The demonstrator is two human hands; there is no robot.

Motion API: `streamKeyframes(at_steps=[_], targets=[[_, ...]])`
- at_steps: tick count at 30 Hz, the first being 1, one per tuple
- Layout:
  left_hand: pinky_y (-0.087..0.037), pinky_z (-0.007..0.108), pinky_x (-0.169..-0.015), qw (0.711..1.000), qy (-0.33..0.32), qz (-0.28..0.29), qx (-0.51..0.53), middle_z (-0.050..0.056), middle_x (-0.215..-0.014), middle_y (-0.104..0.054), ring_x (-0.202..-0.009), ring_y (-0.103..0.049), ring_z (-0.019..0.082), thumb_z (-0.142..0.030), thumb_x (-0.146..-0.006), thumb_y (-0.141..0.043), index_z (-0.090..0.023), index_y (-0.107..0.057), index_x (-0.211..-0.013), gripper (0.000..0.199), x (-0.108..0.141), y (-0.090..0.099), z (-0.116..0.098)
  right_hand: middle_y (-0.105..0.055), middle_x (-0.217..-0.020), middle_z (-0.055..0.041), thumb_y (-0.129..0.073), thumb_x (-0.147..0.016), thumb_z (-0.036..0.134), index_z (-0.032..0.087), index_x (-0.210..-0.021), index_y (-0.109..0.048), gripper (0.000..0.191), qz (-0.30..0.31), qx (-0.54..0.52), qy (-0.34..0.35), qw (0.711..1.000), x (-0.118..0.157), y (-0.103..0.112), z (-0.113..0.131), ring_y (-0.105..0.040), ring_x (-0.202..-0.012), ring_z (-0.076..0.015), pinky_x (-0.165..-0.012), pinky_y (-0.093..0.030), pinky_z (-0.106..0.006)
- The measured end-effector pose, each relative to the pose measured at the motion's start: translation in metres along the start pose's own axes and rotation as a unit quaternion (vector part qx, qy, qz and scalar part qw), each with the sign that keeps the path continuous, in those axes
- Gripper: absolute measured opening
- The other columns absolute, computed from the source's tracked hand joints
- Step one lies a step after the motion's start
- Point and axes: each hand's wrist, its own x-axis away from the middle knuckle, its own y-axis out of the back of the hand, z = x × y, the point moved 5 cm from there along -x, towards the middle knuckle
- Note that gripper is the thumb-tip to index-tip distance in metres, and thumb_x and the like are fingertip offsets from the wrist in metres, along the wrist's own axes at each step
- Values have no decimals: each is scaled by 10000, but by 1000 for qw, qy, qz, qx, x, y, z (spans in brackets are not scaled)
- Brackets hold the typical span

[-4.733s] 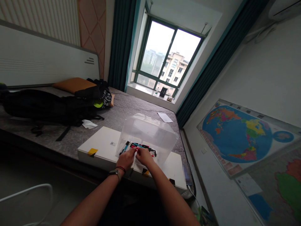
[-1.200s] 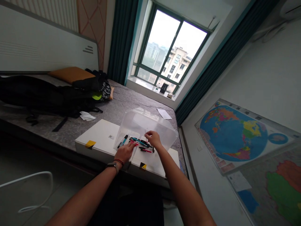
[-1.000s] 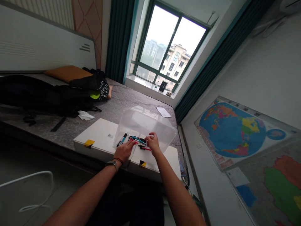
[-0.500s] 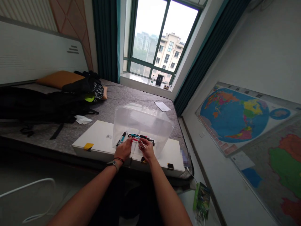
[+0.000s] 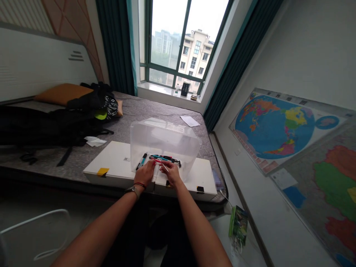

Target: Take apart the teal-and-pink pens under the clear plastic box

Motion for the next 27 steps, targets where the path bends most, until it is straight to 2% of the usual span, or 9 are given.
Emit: streamKeyframes(at_steps=[6,11,15,18,22,27], targets=[[-451,321,-671,1000,-22,-1,10,77,-1037,-720,-859,-693,238,-420,-1032,-276,-234,-573,-1197,387,0,3,-3,-752,-867,-47,-848,-665,399,169,-897,-749,341,4,-1,9,1000,3,-1,2,-654,-648,-120,-638,-543,-243],[-485,312,-754,998,-46,-16,32,87,-1229,-664,-985,-675,219,-396,-1030,-301,-229,-557,-1217,358,-1,7,-6,-739,-852,-50,-732,-781,510,177,-921,-691,363,-27,28,50,998,3,-7,12,-669,-638,-126,-600,-530,-235],[-474,316,-713,999,-29,0,24,80,-1004,-721,-871,-688,229,-399,-1023,-328,-224,-567,-1224,358,0,2,-1,-728,-839,-48,-608,-899,485,190,-956,-672,307,23,149,131,980,10,-25,31,-686,-694,-159,-649,-541,-268],[-456,314,-693,1000,-23,1,15,77,-943,-723,-842,-686,238,-403,-1021,-330,-230,-575,-1225,363,0,-2,1,-715,-837,-39,-539,-958,353,201,-953,-688,212,62,276,192,940,15,-34,40,-676,-755,-165,-729,-531,-282],[-443,317,-689,999,-32,-2,8,82,-953,-722,-839,-682,242,-398,-1023,-318,-226,-579,-1219,369,0,-3,1,-689,-839,-51,-492,-967,208,191,-933,-702,213,69,417,258,869,19,-38,42,-644,-822,-179,-804,-501,-293],[-442,331,-707,1000,-25,18,3,119,-918,-715,-839,-678,256,-326,-1005,-329,-173,-604,-1130,339,0,-9,5,-650,-1024,-78,-486,-940,102,229,-1165,-687,327,99,561,300,765,21,-52,44,-604,-961,-192,-878,-476,-289]])
